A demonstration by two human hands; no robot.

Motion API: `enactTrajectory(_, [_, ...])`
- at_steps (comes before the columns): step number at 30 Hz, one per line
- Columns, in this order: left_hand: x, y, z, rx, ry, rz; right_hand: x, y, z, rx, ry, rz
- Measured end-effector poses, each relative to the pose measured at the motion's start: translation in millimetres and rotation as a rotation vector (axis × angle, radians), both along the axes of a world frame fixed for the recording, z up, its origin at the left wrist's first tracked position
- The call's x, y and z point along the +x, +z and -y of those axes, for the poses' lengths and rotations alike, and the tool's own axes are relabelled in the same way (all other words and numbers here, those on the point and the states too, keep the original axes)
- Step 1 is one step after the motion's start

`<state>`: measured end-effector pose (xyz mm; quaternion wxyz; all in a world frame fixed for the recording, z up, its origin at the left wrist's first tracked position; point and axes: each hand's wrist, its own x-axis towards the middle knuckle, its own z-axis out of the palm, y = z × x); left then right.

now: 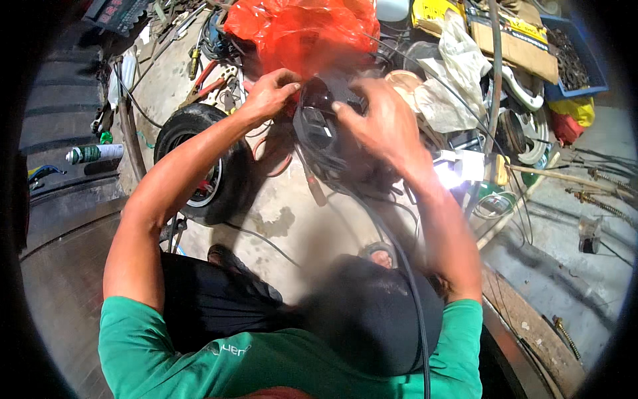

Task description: The person removes an inner tube from a small wheel tire and then sprays a substance into the tire using a green pressurized can.

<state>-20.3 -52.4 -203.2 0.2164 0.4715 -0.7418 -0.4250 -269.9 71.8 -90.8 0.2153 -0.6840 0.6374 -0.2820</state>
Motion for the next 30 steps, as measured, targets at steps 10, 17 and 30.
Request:
enactTrajectory(10, [-23.3,6.9,0.1,0.3,-0.087,0.143,8.5,-35.1,107.6,0.394,0.155,-0.111])
enactTrajectory(17, [-16.9,1.9,-0.1,0.331,-0.007,0.105,37.8,-45.2,128.4,0.536,0.178,-0.365])
enactTrajectory(30, [-23.8,14.7,21.1,0.334,-0.117,0.171,14.9,-55.6,126.3,0.589,0.251,0.039])
